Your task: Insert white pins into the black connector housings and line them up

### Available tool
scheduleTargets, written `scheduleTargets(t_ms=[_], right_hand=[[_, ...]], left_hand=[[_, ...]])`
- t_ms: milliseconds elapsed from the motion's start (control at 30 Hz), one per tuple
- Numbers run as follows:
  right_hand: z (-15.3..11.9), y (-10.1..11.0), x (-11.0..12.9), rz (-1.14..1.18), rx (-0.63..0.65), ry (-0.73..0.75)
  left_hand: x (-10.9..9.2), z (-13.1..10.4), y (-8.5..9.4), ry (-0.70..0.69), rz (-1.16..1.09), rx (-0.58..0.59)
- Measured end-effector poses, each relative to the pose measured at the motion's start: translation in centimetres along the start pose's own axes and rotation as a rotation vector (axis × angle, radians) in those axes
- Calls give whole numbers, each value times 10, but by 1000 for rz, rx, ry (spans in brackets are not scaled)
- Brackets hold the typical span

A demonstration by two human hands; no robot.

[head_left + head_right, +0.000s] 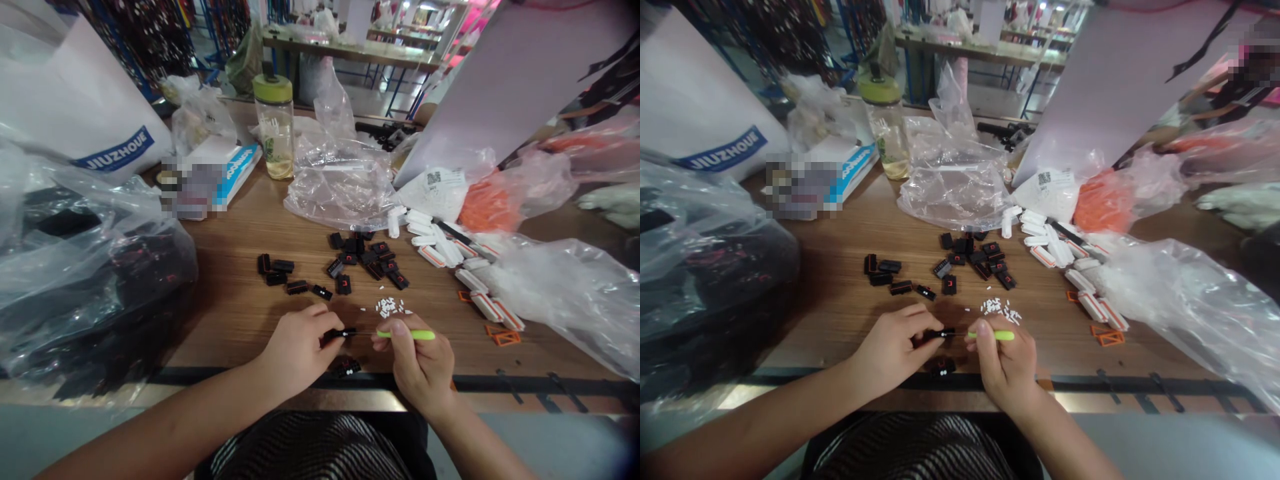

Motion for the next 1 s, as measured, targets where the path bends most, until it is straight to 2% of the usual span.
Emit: scheduleTargets(t_ms=[267,400,567,633,700,800,900,967,1000], right_hand=[[0,0,2,-50,2,40],[7,2,9,-123,72,96],[13,3,17,-121,160,242],[9,4,11,-47,80,228],[4,6,1,45,-61,148],[-1,8,-14,145,-216,-5],[-1,7,-18,212,-278,-73],[-1,6,-16,238,-294,-67],[-1,6,-15,246,-297,-56]], left_hand=[[1,-1,0,14,-8,12],[1,-2,0,22,-20,19],[-3,-1,-1,27,-26,9],[-3,1,0,44,-5,11],[-1,2,6,66,65,-2],[2,0,29,135,301,-56],[0,-9,57,222,626,-170],[-6,-18,64,212,702,-247],[-10,-22,62,167,668,-249]])
Point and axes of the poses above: each hand's wrist, its own z-axis towards the middle knuckle, its own y-axis out of the back of the hand, x = y × z, the point moved 2 cm from there along z, towards the middle knuckle, and after that the axes turned 8 degrees about -z, right-handed, at the moved point
